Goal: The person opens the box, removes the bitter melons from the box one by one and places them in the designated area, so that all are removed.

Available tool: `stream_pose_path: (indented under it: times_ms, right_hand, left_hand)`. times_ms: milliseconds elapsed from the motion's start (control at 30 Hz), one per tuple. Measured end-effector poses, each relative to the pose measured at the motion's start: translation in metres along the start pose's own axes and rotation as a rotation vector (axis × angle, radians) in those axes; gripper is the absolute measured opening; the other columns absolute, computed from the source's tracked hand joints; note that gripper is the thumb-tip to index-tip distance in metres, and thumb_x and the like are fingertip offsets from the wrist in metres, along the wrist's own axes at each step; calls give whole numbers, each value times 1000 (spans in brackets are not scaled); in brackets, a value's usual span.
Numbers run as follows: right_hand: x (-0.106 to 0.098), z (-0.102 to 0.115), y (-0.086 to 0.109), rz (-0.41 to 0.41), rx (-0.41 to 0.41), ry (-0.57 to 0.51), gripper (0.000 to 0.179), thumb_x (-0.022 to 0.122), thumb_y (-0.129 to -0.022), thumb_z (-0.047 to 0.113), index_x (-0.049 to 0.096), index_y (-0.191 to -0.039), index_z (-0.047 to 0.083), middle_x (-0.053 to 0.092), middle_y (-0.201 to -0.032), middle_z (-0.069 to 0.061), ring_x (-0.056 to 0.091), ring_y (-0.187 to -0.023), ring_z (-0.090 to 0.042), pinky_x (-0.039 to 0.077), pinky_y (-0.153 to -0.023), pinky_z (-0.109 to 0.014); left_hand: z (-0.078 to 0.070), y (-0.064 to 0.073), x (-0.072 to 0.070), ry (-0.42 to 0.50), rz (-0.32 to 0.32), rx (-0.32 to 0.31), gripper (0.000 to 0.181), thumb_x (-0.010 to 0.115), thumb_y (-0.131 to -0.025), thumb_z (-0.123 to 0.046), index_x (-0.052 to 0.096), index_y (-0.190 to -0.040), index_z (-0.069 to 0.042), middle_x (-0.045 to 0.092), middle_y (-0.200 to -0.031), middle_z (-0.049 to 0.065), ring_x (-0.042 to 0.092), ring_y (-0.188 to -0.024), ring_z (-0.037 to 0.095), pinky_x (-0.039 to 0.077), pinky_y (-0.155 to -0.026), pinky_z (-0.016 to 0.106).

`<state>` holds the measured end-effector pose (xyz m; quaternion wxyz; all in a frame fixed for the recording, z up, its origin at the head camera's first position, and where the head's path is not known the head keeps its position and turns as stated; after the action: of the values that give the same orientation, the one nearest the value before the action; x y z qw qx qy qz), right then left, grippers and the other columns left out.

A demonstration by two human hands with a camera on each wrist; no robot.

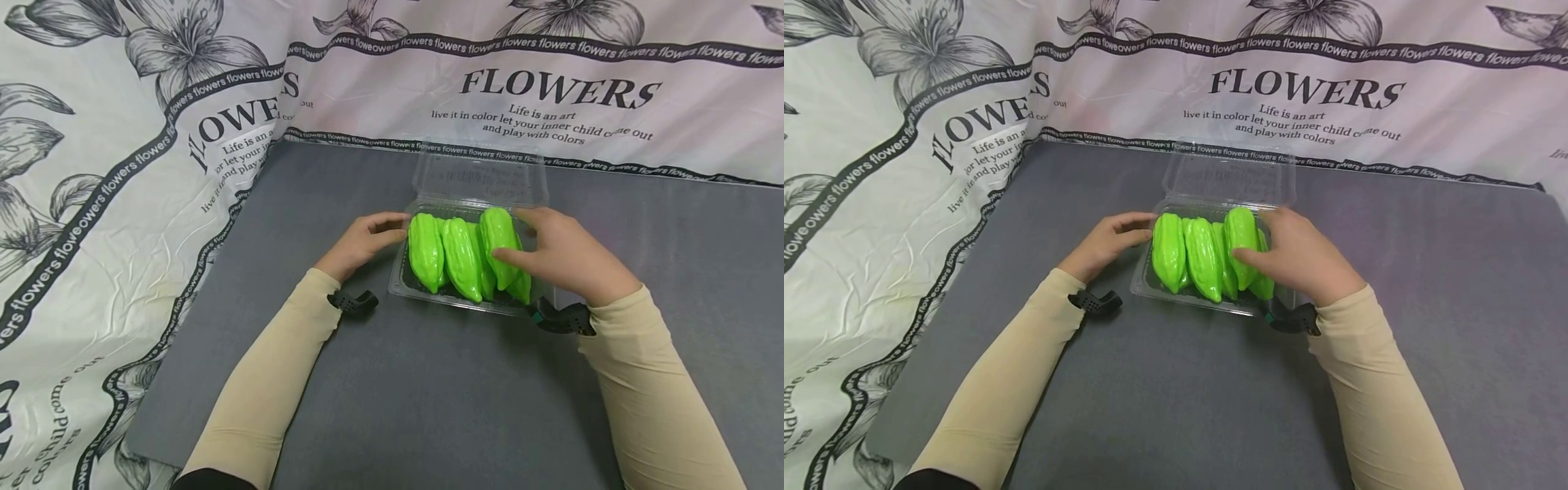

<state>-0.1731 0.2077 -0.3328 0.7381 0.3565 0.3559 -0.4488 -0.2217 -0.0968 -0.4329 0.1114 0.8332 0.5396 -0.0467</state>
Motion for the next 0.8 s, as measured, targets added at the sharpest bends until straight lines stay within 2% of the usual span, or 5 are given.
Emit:
stream_pose_path:
  times_ms: [300,400,467,567,800]
  right_hand:
    - [2,8,7,0,-11,82,80,73,-96,50,54,-141,-13,64,-122,-32,60,-115,-45,49,-96,-62]
    - [4,10,8,-3,-13,86,59,74,-96,50,63,-114,-5,61,-88,-17,59,-85,-33,50,-74,-49]
    - [5,11,8,-3,-16,79,47,76,-95,48,59,-97,4,50,-76,-6,51,-71,-24,43,-64,-40]
    - [7,12,9,-2,-21,64,43,77,-94,44,52,-86,10,47,-71,-1,48,-64,-20,40,-59,-35]
    - [9,11,7,14,-4,43,40,76,-95,43,54,-86,10,51,-70,-1,50,-63,-19,42,-59,-35]
  left_hand:
    - [0,0,0,2,5,-12,48,71,-102,-31,63,-147,-17,58,-151,2,52,-141,21,42,-117,46]
    - [1,0,0,1,6,-12,48,71,-102,-31,63,-147,-16,58,-151,2,51,-142,22,42,-117,46]
    - [1,0,0,1,7,-12,48,71,-102,-30,63,-147,-16,58,-151,3,51,-142,22,42,-117,46]
    - [0,0,0,1,3,-8,48,71,-102,-29,63,-147,-15,59,-151,3,51,-142,22,42,-117,46]
    - [-1,-1,0,0,-3,-6,48,72,-101,-30,64,-146,-15,60,-150,2,52,-141,21,42,-117,45]
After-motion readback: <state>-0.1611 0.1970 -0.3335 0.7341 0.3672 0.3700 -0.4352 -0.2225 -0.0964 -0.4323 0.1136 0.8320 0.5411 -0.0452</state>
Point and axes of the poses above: each hand's wrist, its own y-axis away from the middle knuckle, its own x-axis out of the palm, z = x × y, the point moved 3 cm from there along -y, towards the middle knuckle
